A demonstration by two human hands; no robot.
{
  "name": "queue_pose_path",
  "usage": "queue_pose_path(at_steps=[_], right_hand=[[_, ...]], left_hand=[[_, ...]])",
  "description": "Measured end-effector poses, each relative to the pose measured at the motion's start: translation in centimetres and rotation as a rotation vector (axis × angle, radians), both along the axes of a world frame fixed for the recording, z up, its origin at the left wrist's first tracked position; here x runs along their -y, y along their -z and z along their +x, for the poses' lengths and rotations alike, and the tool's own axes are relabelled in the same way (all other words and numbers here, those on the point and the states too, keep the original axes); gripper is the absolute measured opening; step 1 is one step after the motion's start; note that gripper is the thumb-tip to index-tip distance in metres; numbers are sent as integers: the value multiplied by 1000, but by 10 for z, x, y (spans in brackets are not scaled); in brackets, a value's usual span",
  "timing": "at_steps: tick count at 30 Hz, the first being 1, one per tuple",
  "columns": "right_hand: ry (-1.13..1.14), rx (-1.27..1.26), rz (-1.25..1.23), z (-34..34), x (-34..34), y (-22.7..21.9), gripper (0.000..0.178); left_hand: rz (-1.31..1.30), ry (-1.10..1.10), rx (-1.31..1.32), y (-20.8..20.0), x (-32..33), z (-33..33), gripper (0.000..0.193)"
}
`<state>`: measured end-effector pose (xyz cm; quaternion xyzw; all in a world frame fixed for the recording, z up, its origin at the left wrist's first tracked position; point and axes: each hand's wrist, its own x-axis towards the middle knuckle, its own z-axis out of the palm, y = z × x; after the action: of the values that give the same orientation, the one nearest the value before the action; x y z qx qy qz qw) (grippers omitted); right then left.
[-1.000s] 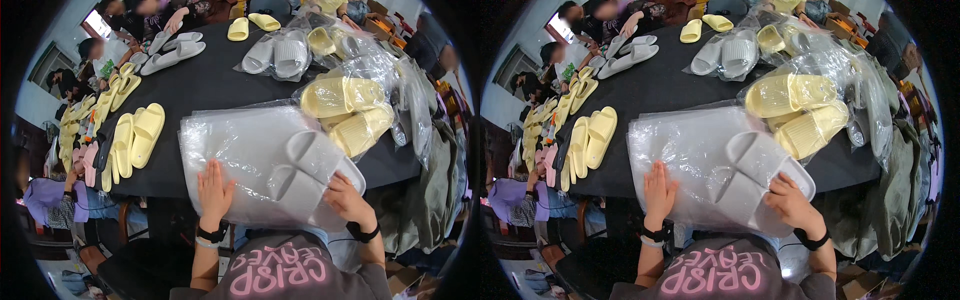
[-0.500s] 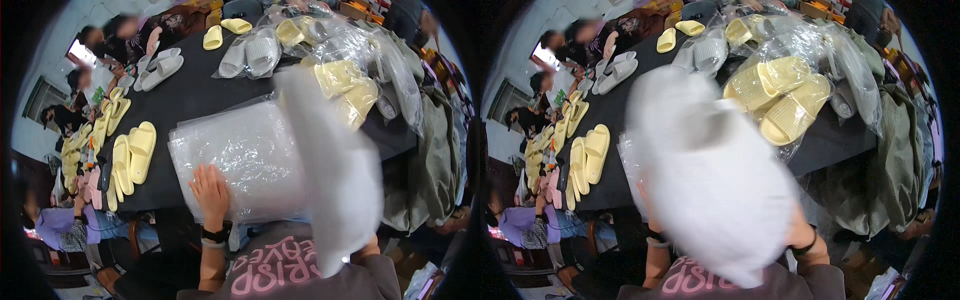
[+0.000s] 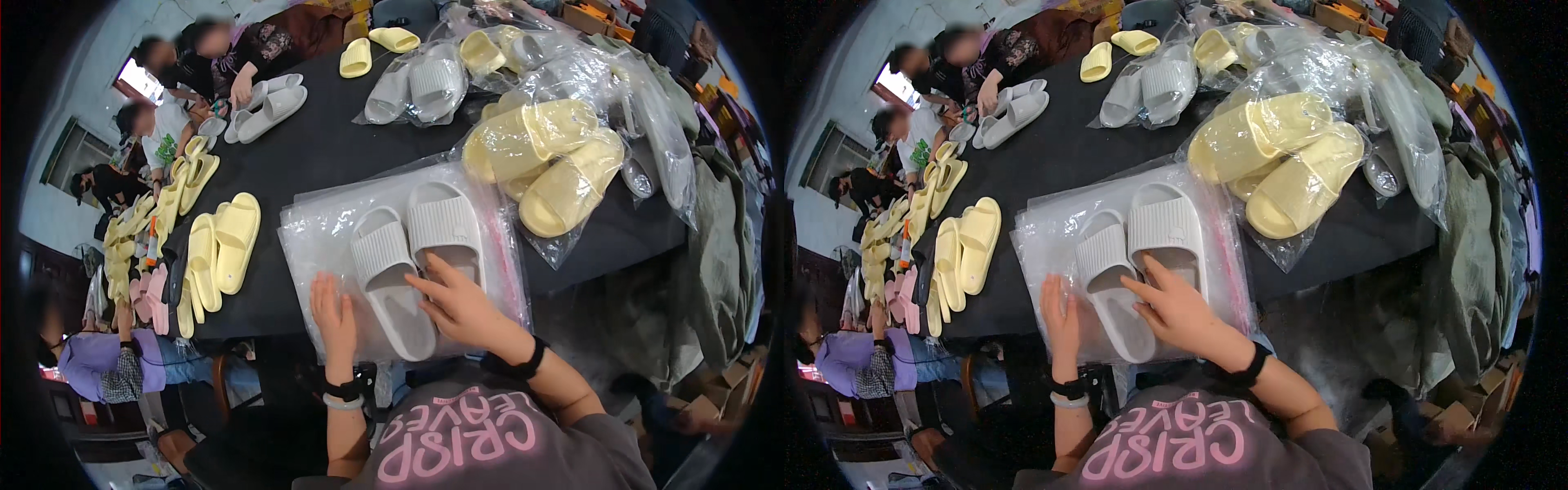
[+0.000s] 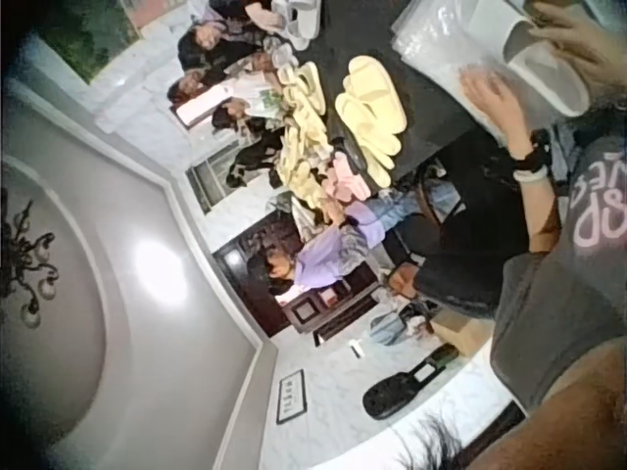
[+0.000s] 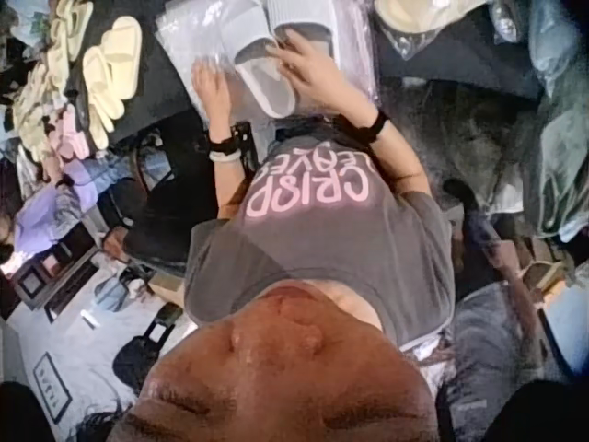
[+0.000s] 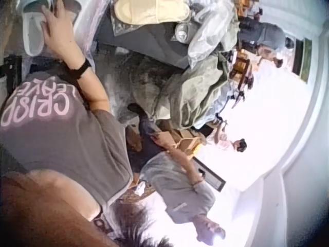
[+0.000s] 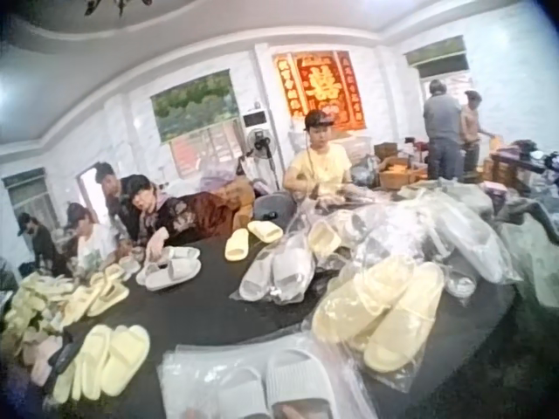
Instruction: The person places pairs of plastic slippers into clear plastic bags on a table. They handle yellow, pink, black, and white slippers, placing each pair into a bag and setting it aside. Other people are visible in the background performing similar tasks.
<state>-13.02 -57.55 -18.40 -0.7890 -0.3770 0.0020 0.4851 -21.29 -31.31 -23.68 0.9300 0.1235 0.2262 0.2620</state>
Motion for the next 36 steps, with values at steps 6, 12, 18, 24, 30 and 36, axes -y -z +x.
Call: queue_pose_path(at_steps=[6,12,18,24,30,36], right_hand=[[221,-74,69,-7,64,-6,48],[292,-269,154,1,63,36,54],[241,-396,231,3,66,39,56],[243,-403,194,3,66,37,59],[228,-390,188,2,65,39,58],[258,-354,129,3,64,40,59]], left_hand=[[-73,308,-42,-77,49,-9,41],[236,422,-130,-99,110,34,39],[298,389,-165,-83,96,51,35],[337,187,-95,-83,5,48,28],[83,-66,-91,-77,-167,57,28],[297,-268,-18,-98,-326,97,26]])
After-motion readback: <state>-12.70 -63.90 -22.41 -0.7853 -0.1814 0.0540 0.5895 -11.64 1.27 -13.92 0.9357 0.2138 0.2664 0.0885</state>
